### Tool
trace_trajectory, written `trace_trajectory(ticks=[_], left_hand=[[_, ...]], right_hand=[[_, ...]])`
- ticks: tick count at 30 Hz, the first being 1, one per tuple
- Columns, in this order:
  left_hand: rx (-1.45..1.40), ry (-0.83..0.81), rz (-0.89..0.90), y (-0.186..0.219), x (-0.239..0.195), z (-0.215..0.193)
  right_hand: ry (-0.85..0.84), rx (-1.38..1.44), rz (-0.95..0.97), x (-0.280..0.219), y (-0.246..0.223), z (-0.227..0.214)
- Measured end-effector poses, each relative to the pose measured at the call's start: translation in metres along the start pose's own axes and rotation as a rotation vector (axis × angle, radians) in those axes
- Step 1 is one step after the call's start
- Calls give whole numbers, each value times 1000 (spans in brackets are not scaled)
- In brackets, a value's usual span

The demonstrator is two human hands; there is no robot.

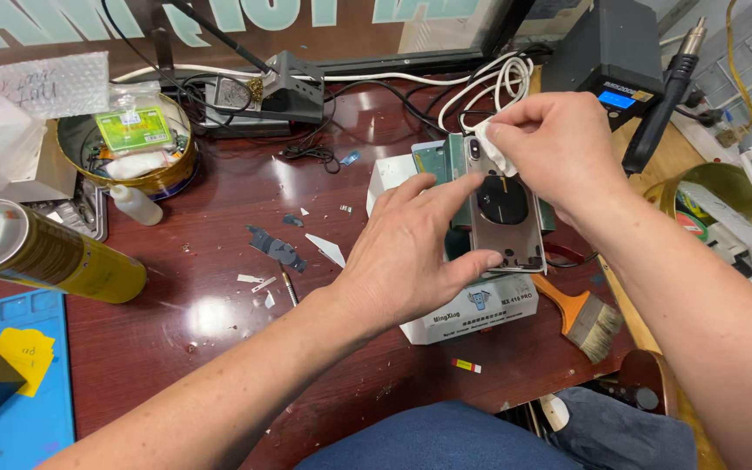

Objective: The person uses a small brush to sweep debris from the back of a smartphone, then sprays a cleaning agent onto a tissue and wipes the phone's back surface. The phone remains clamped in a holder throughout the process.

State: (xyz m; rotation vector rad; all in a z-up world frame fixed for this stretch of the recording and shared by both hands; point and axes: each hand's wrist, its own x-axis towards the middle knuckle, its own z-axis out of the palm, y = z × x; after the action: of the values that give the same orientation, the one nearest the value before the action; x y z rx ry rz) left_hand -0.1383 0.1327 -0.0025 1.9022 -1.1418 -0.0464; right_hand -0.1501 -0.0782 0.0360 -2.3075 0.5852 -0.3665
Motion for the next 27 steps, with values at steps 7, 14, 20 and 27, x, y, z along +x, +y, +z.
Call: trace_trajectory(ticks=[7,14,20,27], left_hand=[[-15,-82,27,-7,3,-12],[-28,-119,24,-4,7,-21],[-22,-142,23,-1,9,-24],[-16,-138,24,-1,7,-21]], right_hand=[[16,-592,124,15,-39,19],[-46,-828,182,9,-73,28],[-74,-829,227,9,-79,28],[-35,-752,155,10,-70,29]])
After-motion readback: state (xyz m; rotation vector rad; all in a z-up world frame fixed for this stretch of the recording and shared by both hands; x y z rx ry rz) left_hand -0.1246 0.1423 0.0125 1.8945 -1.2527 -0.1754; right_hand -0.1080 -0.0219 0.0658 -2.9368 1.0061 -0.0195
